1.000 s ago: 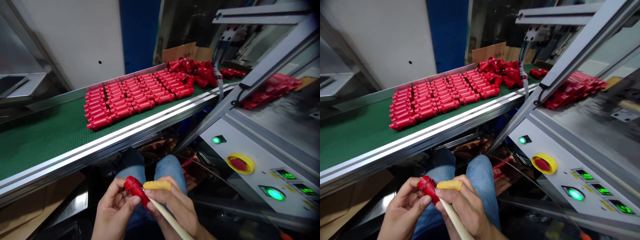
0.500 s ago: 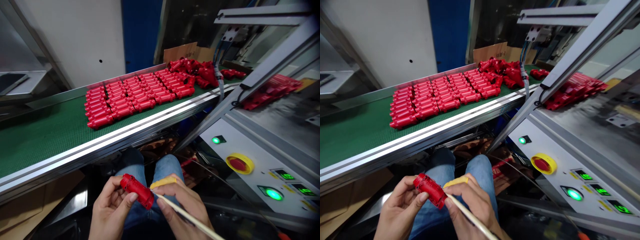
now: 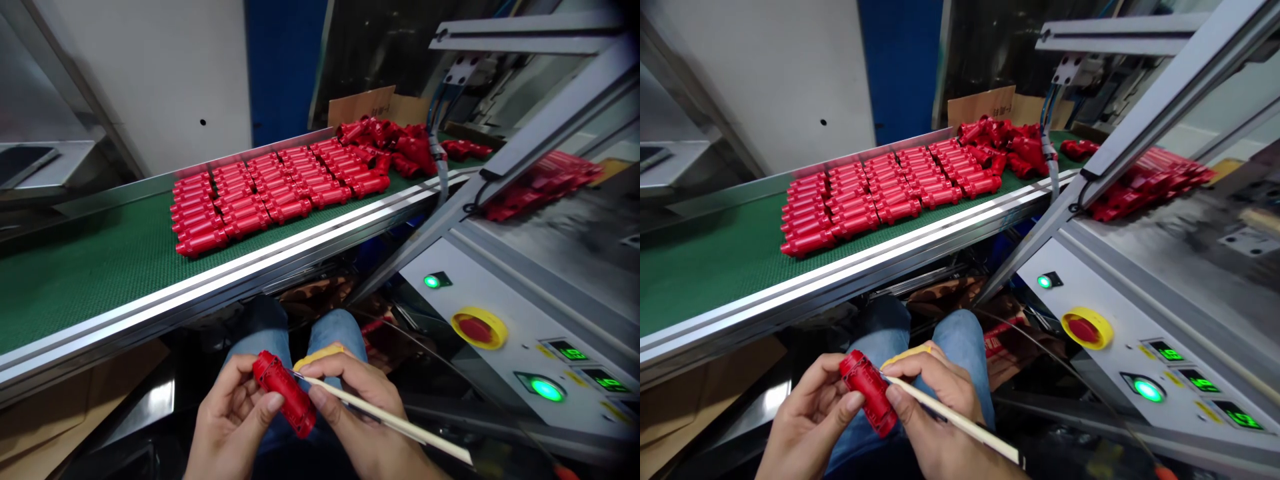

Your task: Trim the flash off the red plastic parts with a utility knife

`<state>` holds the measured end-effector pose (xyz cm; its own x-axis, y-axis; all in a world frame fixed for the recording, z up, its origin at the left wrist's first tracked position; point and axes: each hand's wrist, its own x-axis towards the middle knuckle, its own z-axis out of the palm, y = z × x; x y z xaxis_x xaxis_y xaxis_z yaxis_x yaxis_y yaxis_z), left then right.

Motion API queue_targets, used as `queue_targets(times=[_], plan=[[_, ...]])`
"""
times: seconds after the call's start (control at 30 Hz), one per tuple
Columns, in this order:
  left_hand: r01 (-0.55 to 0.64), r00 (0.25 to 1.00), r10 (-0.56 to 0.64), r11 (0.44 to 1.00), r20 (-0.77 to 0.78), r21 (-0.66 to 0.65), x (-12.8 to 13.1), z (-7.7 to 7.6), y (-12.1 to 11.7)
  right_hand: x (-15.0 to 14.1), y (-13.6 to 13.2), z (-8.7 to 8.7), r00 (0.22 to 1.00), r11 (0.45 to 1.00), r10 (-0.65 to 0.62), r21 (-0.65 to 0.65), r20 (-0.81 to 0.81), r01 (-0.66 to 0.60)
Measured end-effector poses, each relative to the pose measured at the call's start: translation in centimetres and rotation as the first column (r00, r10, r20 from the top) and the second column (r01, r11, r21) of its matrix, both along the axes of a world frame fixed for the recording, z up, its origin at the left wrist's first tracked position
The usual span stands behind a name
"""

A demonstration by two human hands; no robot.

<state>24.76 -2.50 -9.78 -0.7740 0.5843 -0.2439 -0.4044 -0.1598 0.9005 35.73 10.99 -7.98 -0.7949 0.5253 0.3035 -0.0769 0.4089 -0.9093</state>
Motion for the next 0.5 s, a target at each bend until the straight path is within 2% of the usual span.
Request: queue_targets(times=[0.27,0.5], plan=[[0.007,1.000,-0.008,1.000,-0.008,-0.015,-0.2,-0.1,-0.1,-0.2,0.3,0.2,0.996,1.000,0.010,-0.003,0.086,-0.010],[-0.015,1.000,0.015,1.000,-0.010,-0.013,0.1,-0.4,0.0,-0.6,0.4,1.6,0.993,0.996,-0.006,0.089,0.117,-0.004]])
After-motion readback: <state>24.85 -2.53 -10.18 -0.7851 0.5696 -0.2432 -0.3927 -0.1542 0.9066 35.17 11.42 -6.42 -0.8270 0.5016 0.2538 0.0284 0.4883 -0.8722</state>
